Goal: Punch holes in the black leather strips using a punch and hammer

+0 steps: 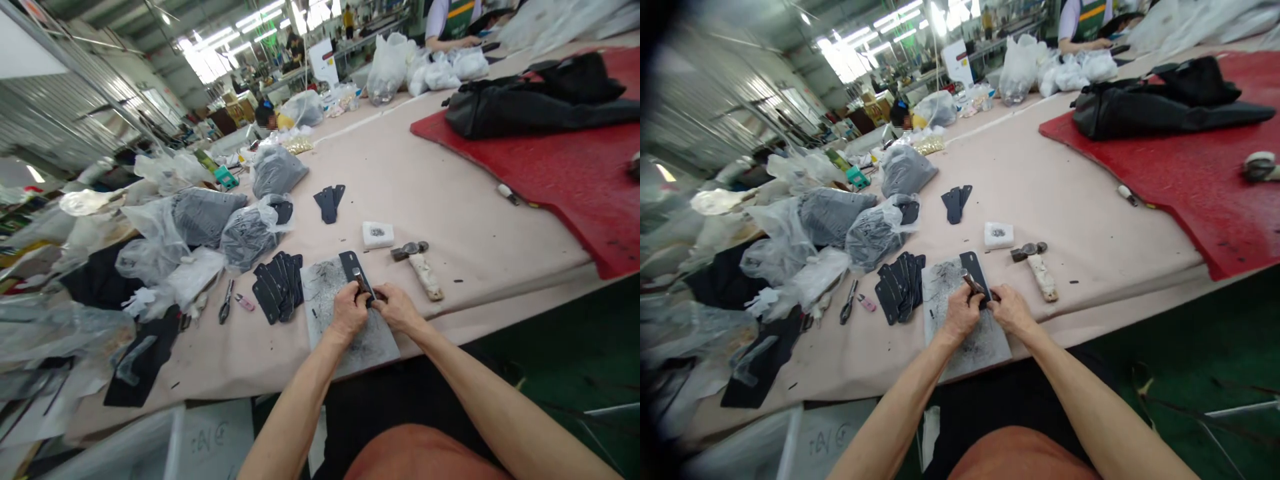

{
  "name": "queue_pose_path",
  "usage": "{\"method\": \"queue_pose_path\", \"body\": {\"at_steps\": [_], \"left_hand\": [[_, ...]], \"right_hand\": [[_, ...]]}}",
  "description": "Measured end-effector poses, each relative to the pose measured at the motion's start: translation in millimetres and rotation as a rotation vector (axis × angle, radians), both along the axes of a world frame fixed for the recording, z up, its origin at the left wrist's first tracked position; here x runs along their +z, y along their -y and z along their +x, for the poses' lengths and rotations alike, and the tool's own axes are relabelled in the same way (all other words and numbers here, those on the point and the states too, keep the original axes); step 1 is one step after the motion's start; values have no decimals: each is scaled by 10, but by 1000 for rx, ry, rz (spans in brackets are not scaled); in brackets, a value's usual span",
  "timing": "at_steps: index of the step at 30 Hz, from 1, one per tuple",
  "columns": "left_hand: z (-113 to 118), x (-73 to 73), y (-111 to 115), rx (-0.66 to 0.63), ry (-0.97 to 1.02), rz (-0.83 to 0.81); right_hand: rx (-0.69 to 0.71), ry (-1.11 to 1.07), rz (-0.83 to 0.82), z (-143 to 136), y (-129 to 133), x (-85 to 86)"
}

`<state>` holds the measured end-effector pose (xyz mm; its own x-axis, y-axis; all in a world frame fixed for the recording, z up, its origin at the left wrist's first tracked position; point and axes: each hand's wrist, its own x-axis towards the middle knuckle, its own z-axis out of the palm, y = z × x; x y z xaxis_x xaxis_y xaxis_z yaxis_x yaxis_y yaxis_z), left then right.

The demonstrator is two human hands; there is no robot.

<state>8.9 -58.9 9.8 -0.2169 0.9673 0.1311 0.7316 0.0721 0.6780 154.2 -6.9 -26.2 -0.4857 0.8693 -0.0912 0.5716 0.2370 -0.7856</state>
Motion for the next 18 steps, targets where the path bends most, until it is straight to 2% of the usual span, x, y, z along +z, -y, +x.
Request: {"method": "queue_pose_path", "body": {"at_steps": [6, 10, 13, 16, 18], "left_hand": [[10, -14, -3, -18, 45, 49], [3, -20, -8, -21, 40, 40], [3, -5, -16, -18, 54, 31], [3, 4, -22, -20, 81, 27], [1, 1, -27, -27, 89, 21]], "right_hand": [[37, 28, 22, 0, -18, -18], [57, 19, 27, 47, -39, 79], [-53, 114, 137, 224, -144, 258], [-235, 329, 289, 519, -317, 442], [-301, 493, 322, 708, -428, 499]]}}
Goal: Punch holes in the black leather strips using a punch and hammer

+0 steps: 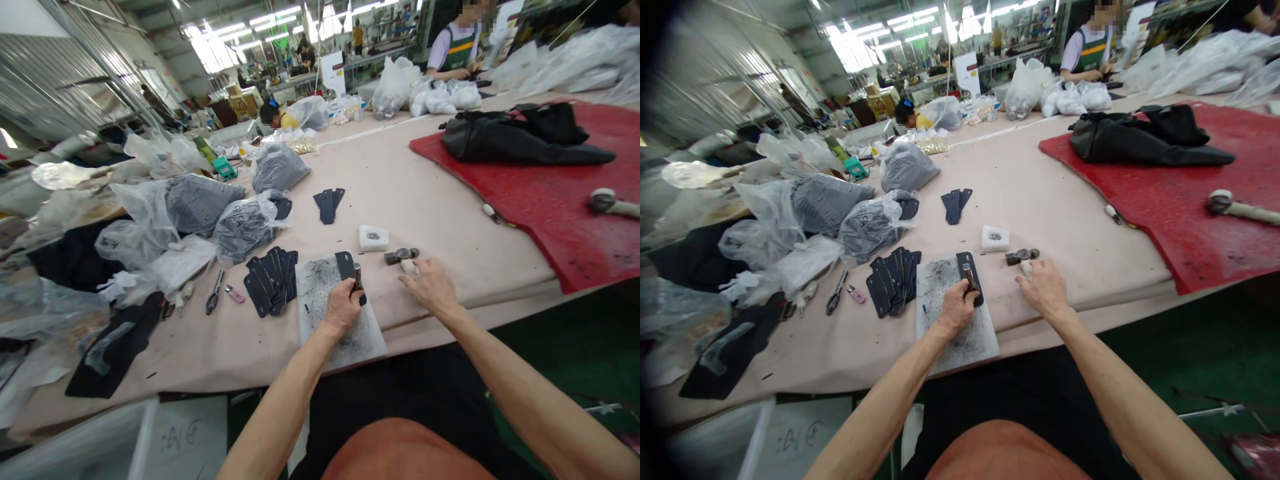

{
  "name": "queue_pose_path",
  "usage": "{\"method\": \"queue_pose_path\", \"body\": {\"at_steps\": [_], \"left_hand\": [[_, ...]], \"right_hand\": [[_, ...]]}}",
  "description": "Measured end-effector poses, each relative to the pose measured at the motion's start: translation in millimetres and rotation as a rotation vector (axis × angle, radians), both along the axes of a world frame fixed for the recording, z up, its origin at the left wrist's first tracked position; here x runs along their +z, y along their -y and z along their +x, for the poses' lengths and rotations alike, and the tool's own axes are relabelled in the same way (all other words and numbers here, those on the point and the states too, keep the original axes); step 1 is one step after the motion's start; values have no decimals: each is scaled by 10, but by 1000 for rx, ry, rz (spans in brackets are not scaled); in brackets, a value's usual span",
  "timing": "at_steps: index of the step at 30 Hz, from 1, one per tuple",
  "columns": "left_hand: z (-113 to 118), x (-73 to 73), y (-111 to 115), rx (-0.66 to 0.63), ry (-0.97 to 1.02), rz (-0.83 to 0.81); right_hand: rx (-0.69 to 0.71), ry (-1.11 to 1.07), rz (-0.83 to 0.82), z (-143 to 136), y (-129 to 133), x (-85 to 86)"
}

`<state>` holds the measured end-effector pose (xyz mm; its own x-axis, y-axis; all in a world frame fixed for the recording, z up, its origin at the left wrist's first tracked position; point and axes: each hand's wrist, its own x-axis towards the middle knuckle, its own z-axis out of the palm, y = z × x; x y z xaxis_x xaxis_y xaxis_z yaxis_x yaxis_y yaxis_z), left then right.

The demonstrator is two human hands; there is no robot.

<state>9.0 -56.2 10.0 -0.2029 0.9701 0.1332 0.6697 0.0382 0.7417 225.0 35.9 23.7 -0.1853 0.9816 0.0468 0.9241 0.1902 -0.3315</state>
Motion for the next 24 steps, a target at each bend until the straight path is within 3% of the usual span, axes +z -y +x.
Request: {"method": "queue_pose_path", "body": {"at_steps": [4, 11, 13, 18, 22, 24], "left_hand": [[2, 0, -15, 2, -12, -18], [15, 25, -18, 20, 7, -38], [13, 9, -4, 21, 23, -24], [8, -36, 4, 21, 21, 1], [1, -43, -5, 6, -9, 6], [-2, -35, -6, -1, -9, 4]], "right_hand": [[-36, 133, -216, 167, -138, -59], [-45, 17, -416, 82, -280, -98], [-93, -104, -450, 94, -304, -95], [-305, -681, -645, 97, -216, -121], [-256, -1080, -863, 64, -86, -71], [-301, -1218, -905, 53, -57, -18]]}}
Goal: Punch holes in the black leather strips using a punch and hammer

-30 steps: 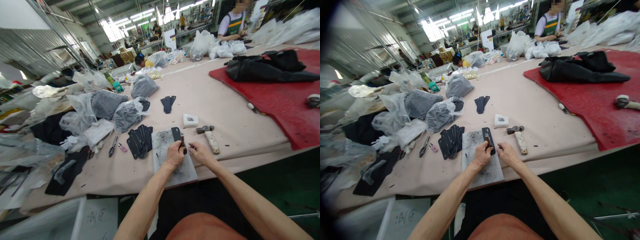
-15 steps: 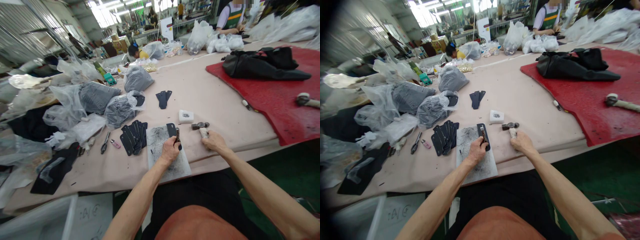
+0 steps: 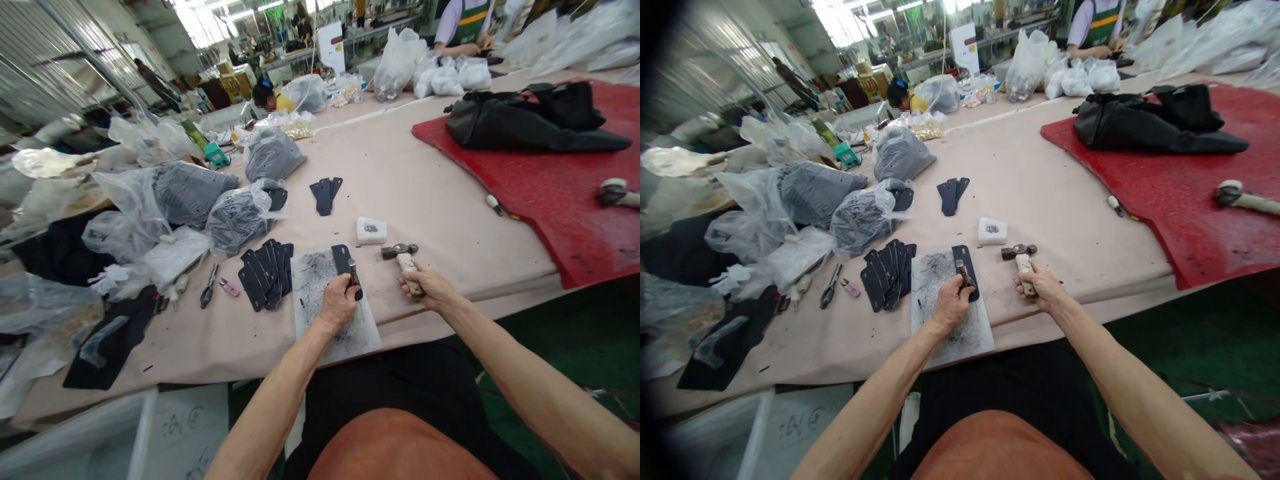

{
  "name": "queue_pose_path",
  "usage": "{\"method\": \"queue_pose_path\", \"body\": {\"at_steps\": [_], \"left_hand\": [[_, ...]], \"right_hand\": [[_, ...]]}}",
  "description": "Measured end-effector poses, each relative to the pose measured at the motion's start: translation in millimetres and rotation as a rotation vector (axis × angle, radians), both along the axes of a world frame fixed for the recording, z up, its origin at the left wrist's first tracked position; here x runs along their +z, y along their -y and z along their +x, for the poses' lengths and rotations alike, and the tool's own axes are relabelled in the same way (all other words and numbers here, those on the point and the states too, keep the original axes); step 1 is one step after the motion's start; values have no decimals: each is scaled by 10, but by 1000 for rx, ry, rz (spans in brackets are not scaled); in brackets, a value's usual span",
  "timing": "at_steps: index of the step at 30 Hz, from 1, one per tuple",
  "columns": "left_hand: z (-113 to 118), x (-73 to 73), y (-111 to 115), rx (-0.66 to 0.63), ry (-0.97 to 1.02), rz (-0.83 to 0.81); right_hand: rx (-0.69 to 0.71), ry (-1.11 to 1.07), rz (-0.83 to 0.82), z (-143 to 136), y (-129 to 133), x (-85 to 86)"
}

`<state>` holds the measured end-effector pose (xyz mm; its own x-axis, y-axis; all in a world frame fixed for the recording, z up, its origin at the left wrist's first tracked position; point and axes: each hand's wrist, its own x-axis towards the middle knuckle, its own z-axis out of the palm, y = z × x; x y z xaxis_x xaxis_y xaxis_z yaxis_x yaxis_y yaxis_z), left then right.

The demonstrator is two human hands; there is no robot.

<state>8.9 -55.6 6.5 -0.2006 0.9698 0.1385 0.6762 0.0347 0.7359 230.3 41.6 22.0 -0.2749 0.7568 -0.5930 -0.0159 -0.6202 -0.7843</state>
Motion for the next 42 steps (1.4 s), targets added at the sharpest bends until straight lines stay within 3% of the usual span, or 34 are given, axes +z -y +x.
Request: {"method": "queue_pose_path", "body": {"at_steps": [5, 8, 12, 15, 20, 23, 25, 27, 29, 30, 31, 34, 36, 39, 42], "left_hand": [[14, 48, -8, -4, -60, -40], [22, 63, -11, -19, -90, -45], [28, 58, -8, 6, -93, -30], [37, 54, -7, -3, -108, -26], [39, 45, 5, -9, -107, -11], [27, 27, 16, 9, -100, -24], [19, 10, 22, 20, -86, -31], [14, -2, 24, 24, -68, -23], [15, -6, 23, 27, -62, -13], [17, -4, 22, 27, -63, -12], [20, -1, 22, 26, -65, -12], [22, 5, 26, 26, -67, -10], [16, -5, 32, 30, -51, 4], [3, -33, 43, 29, -3, 32], [2, -45, 50, 37, 14, 26]], "right_hand": [[-65, 15, 47, -32, 4, 307], [-70, -8, 317, -49, 49, 721], [37, 94, 765, -32, 195, 1375], [143, 256, 1021, -19, 345, 1649], [485, 479, 1290, -31, 487, 1603], [555, 557, 1380, -28, 476, 1662], [456, 564, 1457, -30, 479, 1809], [260, 547, 1556, -50, 508, 1953], [93, 520, 1630, -85, 550, 1990], [92, 509, 1654, -103, 568, 1954], [155, 509, 1666, -117, 578, 1890], [548, 581, 1582, -125, 544, 1693], [676, 626, 1484, -107, 484, 1723], [527, 584, 1499, -91, 434, 2057], [136, 547, 1629, -132, 484, 2324]]}}
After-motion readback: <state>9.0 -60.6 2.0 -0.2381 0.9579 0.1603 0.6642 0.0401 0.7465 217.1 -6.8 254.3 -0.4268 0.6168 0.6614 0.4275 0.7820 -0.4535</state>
